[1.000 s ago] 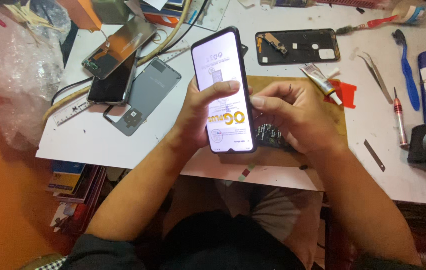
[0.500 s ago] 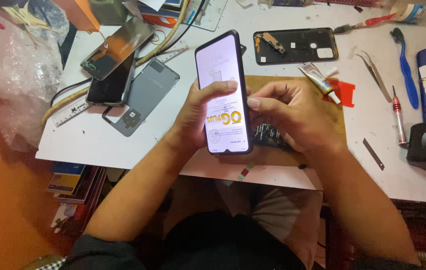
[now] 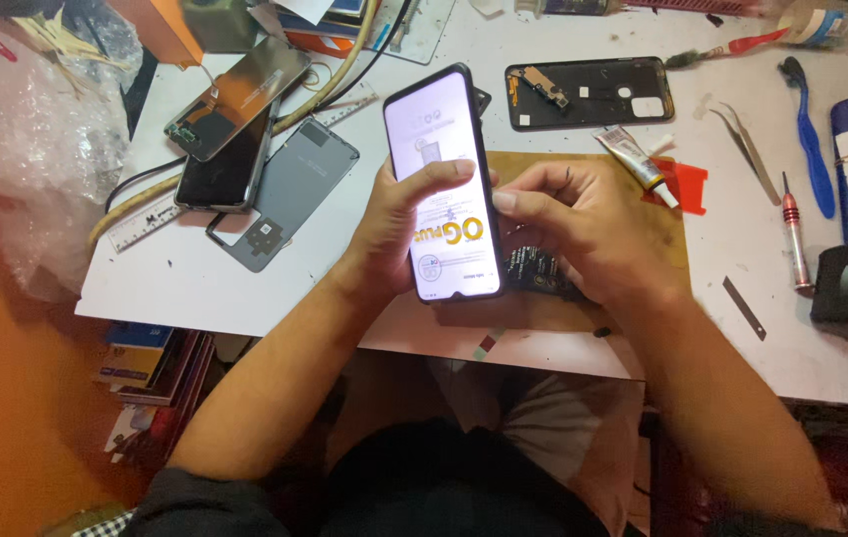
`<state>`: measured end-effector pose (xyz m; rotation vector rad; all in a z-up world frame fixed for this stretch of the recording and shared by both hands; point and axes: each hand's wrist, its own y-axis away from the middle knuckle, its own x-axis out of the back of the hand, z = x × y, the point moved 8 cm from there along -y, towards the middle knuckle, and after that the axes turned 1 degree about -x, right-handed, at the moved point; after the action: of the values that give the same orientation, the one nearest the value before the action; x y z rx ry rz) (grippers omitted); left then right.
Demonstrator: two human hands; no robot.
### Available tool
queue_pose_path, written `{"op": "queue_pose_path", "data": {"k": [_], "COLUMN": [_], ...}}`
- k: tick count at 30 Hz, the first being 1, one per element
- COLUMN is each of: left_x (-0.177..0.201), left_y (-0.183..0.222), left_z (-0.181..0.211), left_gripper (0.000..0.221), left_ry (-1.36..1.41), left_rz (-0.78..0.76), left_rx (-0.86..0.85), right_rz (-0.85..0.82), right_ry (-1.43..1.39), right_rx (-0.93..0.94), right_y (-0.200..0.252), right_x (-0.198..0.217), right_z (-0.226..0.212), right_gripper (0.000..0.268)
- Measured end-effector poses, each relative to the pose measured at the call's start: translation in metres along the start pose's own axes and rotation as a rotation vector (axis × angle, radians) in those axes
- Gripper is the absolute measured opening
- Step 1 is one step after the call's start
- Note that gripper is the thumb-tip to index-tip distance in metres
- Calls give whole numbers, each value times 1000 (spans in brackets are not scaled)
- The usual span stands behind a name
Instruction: The person repeatedly tests a smartphone's touchscreen by swiping and tapping on the display, then opens the device to access the battery and internal components. They use a screwdriver to remove screws and a plastic pry tool to separate the screen from the frame, then reassemble the phone and continue testing the display.
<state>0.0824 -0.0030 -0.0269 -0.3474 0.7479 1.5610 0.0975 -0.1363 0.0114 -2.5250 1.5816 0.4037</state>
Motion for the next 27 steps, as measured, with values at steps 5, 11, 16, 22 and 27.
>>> {"op": "queue_pose_path", "data": {"k": [5, 11, 16, 22, 27], "left_x": [0, -12, -12, -14, -24], "left_y": [1, 15, 5, 11, 18], "left_z": [18, 35, 32, 37, 30], "left_gripper": [55, 47, 41, 31, 23], "left_ry": [-48, -107, -112, -112, -345], "left_rz": [28, 23, -103, -161, -230], "left_rx": [-178, -268, -429, -567, -686], "right_rz": [35, 95, 146, 122, 89], "right_ry": [212, 450, 549, 619, 550], "right_rx": [54, 172, 284, 378, 599], "right_y": [-3, -8, -9, -9, 3], "right_x": [-2, 8, 14, 17, 10], "right_z": [-4, -7, -16, -24, -45], "right_gripper": [23, 16, 16, 16, 28]}}
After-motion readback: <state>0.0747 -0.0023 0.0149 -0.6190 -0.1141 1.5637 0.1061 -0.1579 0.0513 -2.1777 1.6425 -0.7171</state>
